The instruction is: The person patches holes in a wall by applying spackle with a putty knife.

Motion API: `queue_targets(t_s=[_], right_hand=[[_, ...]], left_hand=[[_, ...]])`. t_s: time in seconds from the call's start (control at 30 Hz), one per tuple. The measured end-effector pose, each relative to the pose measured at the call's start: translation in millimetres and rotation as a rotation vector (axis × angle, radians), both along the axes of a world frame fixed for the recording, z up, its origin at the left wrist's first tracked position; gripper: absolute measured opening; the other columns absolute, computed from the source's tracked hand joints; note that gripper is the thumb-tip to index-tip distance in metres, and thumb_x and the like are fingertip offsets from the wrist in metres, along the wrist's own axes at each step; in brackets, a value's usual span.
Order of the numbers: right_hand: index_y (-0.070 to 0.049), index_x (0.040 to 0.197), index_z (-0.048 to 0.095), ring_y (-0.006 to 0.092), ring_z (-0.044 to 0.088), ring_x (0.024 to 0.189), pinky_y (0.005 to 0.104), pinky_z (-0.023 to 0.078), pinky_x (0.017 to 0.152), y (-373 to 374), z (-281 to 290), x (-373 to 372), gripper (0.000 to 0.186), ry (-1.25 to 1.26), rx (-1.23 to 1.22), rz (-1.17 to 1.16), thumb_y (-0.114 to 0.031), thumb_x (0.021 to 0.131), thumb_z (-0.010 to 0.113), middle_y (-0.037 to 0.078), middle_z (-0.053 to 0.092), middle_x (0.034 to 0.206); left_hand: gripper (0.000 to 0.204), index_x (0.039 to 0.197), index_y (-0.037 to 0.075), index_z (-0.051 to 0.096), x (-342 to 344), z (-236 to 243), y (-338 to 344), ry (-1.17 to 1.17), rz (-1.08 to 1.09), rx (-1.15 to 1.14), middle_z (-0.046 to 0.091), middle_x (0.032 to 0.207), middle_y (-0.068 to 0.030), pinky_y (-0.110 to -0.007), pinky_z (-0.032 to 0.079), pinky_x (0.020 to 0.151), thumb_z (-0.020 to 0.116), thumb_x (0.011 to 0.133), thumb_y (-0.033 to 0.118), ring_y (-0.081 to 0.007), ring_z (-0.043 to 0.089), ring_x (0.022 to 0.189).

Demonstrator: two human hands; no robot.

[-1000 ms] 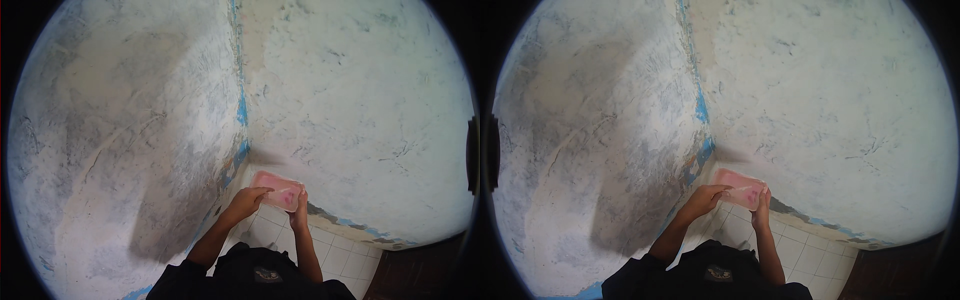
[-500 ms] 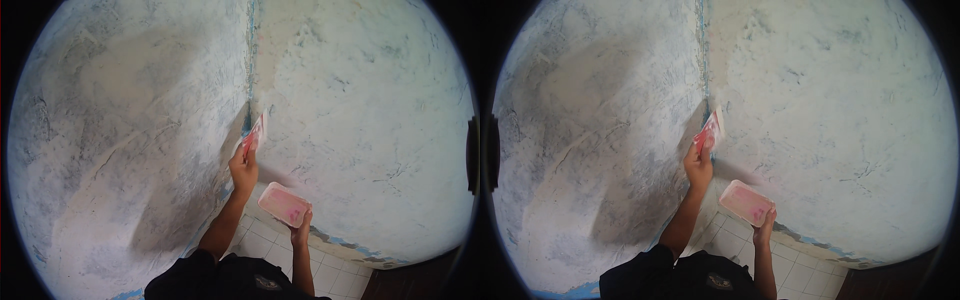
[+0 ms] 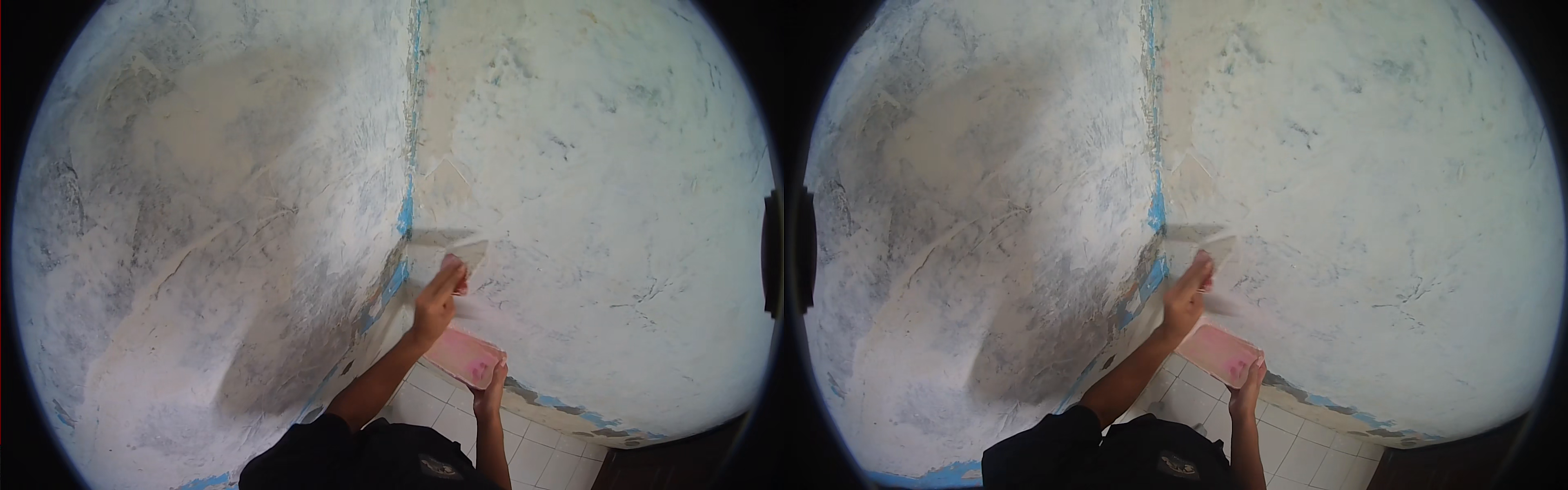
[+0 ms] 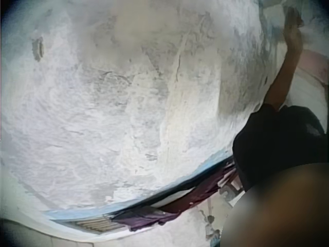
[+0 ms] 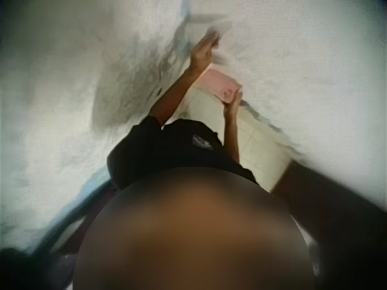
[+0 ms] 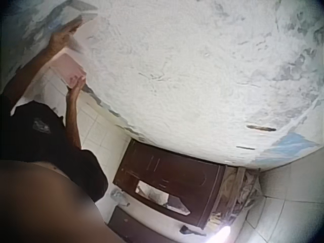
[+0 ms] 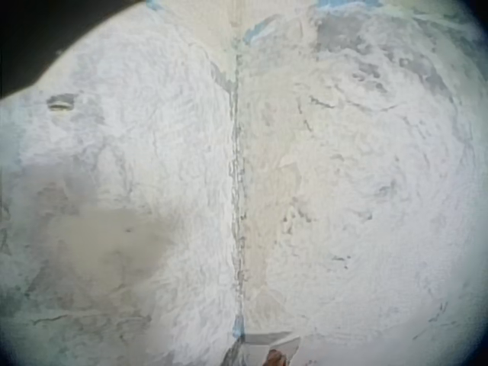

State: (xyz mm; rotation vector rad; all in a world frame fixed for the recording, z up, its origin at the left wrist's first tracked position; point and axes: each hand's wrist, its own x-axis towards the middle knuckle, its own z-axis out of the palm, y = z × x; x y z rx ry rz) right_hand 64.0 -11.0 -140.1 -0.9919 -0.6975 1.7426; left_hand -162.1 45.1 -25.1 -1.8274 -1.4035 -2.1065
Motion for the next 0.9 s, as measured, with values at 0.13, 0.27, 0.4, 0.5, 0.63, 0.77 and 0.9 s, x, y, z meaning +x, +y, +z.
queue_targets(t_s=[0.13, 0.27, 0.4, 0.5, 0.63, 0.77, 0.9], right_hand=[[-0.024, 0.157, 0.024, 0.0299, 0.042, 0.136, 0.0548, 0.048, 0.099, -4, 3, -5, 0.075, -0.011, -0.015, 0.009, -0.066, 0.1, 0.049, 0.01, 0.037, 0.152], [-0.024, 0.156, 0.025, 0.0278, 0.042, 0.136, 0.0536, 0.049, 0.099, -10, 11, -8, 0.073, -0.019, -0.045, 0.031, -0.065, 0.1, 0.049, 0.008, 0.038, 0.151], [-0.024, 0.156, 0.026, 0.0262, 0.042, 0.136, 0.0518, 0.049, 0.099, -17, 4, -8, 0.073, -0.014, -0.032, 0.019, -0.065, 0.1, 0.049, 0.008, 0.039, 0.15], [-0.025, 0.156, 0.027, 0.0251, 0.042, 0.136, 0.0505, 0.049, 0.1, -18, 1, -4, 0.072, -0.012, -0.023, 0.001, -0.065, 0.101, 0.049, 0.007, 0.039, 0.15], [-0.025, 0.155, 0.028, 0.0259, 0.043, 0.135, 0.0504, 0.049, 0.1, -24, 14, -1, 0.07, -0.039, -0.068, -0.008, -0.064, 0.101, 0.049, 0.007, 0.04, 0.15], [-0.023, 0.154, 0.029, 0.0267, 0.044, 0.134, 0.0513, 0.049, 0.1, -21, 13, 3, 0.071, -0.07, -0.093, -0.025, -0.064, 0.101, 0.049, 0.007, 0.04, 0.149], [-0.022, 0.154, 0.029, 0.0269, 0.044, 0.134, 0.0525, 0.049, 0.1, -18, 7, 3, 0.072, -0.044, -0.059, -0.021, -0.064, 0.101, 0.05, 0.008, 0.04, 0.149]], left_hand=[[0.062, 0.133, -0.003, 0.064, -40, 79, -12, -0.061, 0.182, 0.171, 0.062, 0.137, -0.0243, -0.039, 0.053, 0.102, 0.044, 0.079, -0.026, -0.0355, 0.064, 0.125], [0.054, 0.132, 0.0, 0.066, -66, 129, 8, 0.296, 0.397, 0.294, 0.064, 0.137, -0.019, -0.043, 0.049, 0.104, 0.047, 0.083, -0.016, -0.0312, 0.063, 0.125], [0.046, 0.129, 0.006, 0.07, -78, 122, 33, 0.463, 0.513, 0.245, 0.066, 0.136, -0.0123, -0.047, 0.042, 0.112, 0.054, 0.088, -0.008, -0.0302, 0.06, 0.131], [0.047, 0.13, 0.006, 0.07, -79, 95, 49, 0.47, 0.502, 0.244, 0.066, 0.136, -0.0122, -0.048, 0.042, 0.112, 0.055, 0.087, -0.008, -0.0295, 0.058, 0.133], [0.048, 0.13, 0.003, 0.068, -73, 48, 47, 0.45, 0.482, 0.172, 0.065, 0.138, -0.0131, -0.049, 0.041, 0.113, 0.056, 0.086, -0.008, -0.0307, 0.056, 0.135], [0.056, 0.134, 0.003, 0.065, -60, -5, 30, 0.416, 0.442, 0.056, 0.063, 0.14, -0.0145, -0.05, 0.041, 0.113, 0.057, 0.081, -0.013, -0.0324, 0.057, 0.134], [0.058, 0.134, 0.002, 0.065, -61, -30, 1, 0.4, 0.354, -0.071, 0.063, 0.14, -0.0151, -0.05, 0.042, 0.112, 0.057, 0.079, -0.014, -0.0329, 0.057, 0.134]])
